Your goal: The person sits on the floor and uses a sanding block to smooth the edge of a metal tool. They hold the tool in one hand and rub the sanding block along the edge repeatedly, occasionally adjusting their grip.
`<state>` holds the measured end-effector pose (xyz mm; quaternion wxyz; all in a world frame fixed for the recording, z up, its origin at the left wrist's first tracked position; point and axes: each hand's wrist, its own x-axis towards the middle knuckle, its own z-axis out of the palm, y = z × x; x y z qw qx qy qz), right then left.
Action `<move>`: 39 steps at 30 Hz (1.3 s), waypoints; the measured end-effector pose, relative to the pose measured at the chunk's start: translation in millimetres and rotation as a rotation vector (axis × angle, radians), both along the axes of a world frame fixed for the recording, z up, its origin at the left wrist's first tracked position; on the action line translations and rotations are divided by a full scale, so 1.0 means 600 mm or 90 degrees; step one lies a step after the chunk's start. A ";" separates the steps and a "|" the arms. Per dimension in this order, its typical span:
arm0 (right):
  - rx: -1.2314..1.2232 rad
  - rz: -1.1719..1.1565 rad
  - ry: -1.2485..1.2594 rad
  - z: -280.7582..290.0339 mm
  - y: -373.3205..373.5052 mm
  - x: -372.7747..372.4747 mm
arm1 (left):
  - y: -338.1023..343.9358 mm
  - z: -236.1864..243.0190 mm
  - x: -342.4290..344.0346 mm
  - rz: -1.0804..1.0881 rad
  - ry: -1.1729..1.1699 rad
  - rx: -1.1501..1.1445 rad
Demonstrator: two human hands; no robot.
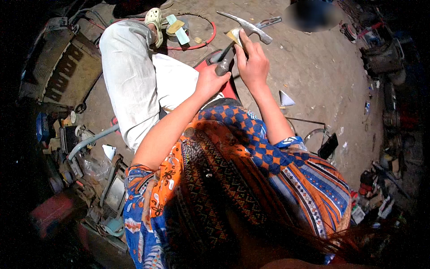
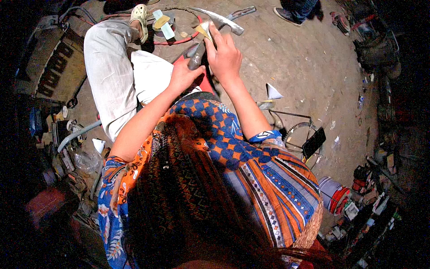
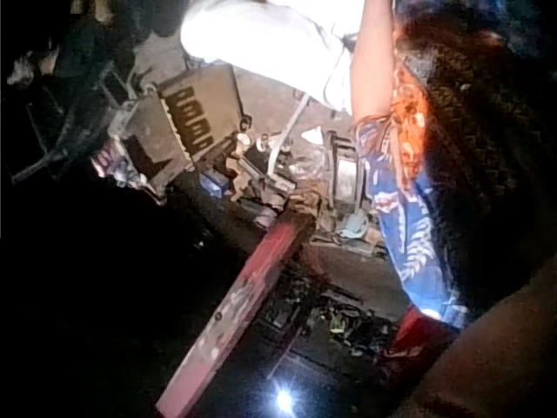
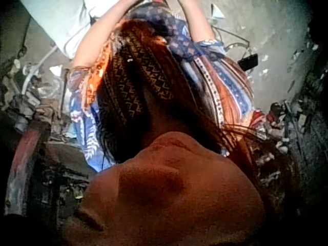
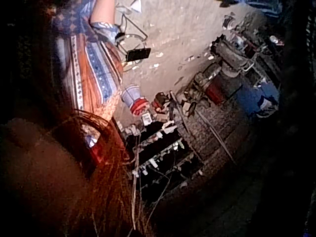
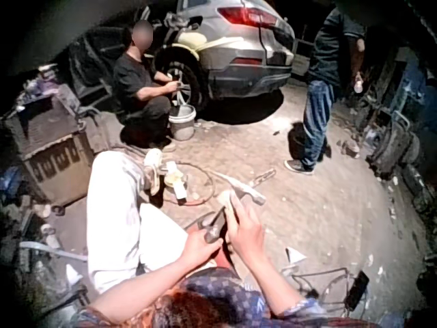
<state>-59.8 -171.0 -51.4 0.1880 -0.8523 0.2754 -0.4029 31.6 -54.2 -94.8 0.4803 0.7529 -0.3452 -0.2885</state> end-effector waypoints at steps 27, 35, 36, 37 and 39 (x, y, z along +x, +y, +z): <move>0.085 0.072 0.084 -0.004 0.037 -0.007 | 0.000 -0.003 -0.004 -0.005 -0.028 -0.091; 0.241 0.196 -0.165 -0.028 0.000 -0.055 | 0.003 0.007 -0.002 -0.009 -0.030 -0.017; 0.286 0.194 -0.172 -0.038 -0.010 -0.063 | 0.002 0.007 -0.002 -0.010 -0.048 -0.018; 0.299 0.208 -0.180 -0.046 -0.017 -0.066 | 0.001 0.008 -0.003 -0.012 -0.066 -0.019; 0.312 0.238 -0.183 -0.048 -0.021 -0.070 | 0.000 0.005 -0.006 0.000 -0.013 0.005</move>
